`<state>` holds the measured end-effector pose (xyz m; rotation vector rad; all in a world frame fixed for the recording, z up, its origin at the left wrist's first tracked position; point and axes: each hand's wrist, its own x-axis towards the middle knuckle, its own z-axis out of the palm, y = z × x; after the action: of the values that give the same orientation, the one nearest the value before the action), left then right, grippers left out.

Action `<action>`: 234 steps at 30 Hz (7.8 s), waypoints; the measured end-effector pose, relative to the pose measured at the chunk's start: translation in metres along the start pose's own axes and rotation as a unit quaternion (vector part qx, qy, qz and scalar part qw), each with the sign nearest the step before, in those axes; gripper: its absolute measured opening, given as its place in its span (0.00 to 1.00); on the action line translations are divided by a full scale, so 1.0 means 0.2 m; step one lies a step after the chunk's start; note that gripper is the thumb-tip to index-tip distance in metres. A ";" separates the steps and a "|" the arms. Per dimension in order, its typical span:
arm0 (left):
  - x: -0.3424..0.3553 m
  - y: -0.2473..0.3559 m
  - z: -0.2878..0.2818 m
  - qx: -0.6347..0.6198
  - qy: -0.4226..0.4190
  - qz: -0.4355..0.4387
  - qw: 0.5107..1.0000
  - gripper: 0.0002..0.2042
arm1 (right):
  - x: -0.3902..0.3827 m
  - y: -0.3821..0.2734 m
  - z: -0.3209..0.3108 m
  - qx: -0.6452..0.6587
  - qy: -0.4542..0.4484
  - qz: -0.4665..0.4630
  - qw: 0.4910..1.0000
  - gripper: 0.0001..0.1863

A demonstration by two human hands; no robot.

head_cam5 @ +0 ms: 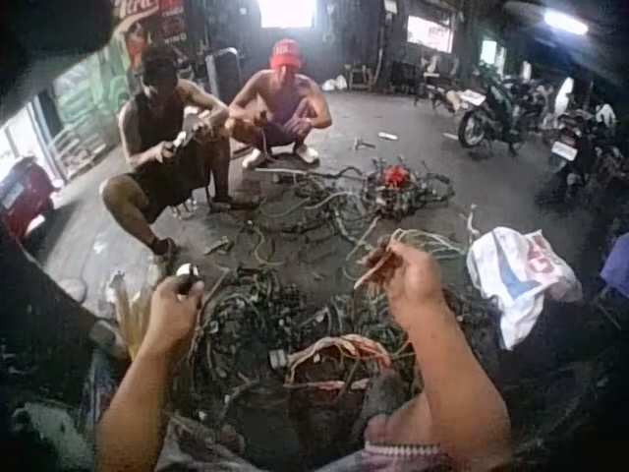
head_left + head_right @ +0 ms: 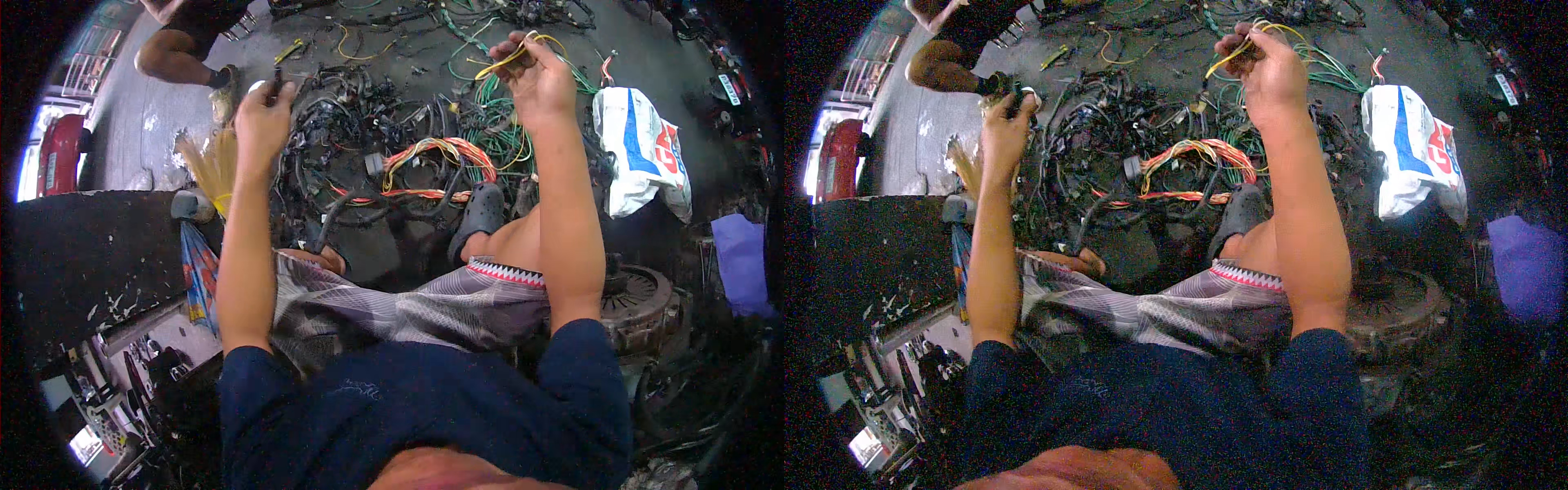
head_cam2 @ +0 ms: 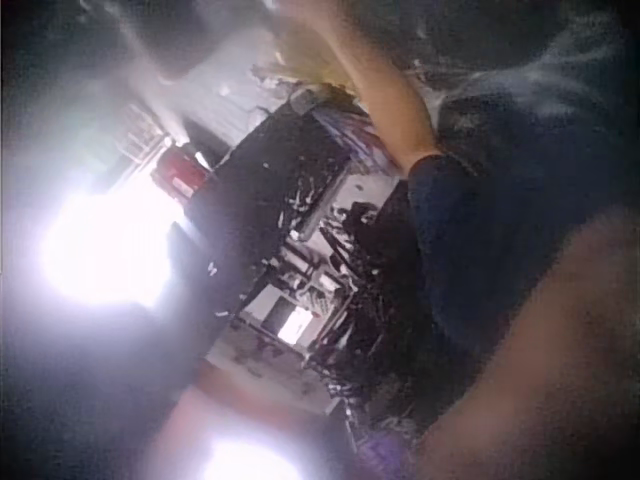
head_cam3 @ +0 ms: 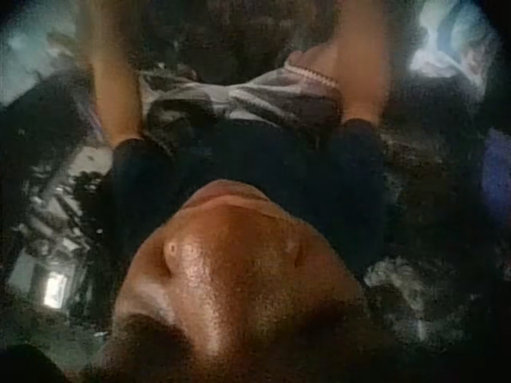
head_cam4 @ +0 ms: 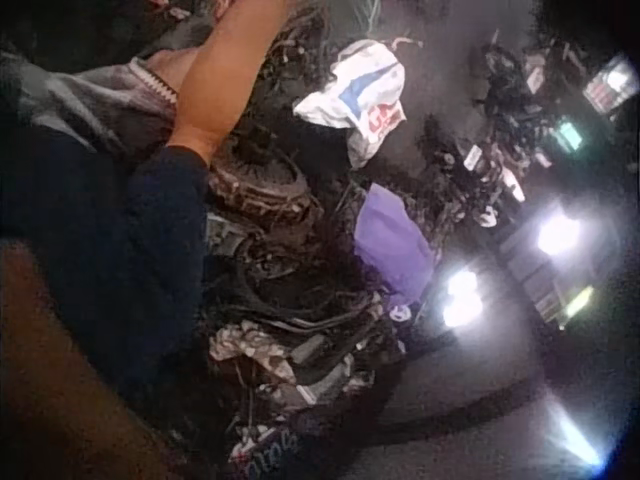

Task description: The person is inspecting and repairing a complex automotive wire harness, working with connectors and protective sleeves.

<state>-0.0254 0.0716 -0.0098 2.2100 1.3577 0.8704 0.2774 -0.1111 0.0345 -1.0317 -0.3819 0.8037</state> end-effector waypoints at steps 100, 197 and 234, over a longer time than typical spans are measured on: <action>-0.08 -0.17 -0.37 -0.673 0.039 -0.305 0.672 0.08 | -0.26 0.42 0.36 -0.403 -0.246 -0.026 0.881 0.09; -0.40 0.33 -0.08 -0.272 -0.352 0.048 0.894 0.08 | -0.26 0.39 0.34 -0.494 -0.180 -0.290 0.800 0.10; 0.08 -0.75 -0.55 0.106 0.266 -0.276 0.918 0.24 | -0.65 0.19 0.44 -0.430 -0.375 -0.346 0.745 0.04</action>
<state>-0.1924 0.1541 -0.0177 1.6077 2.2751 1.1812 0.1213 -0.1444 0.0540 -1.2162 -1.8600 0.2774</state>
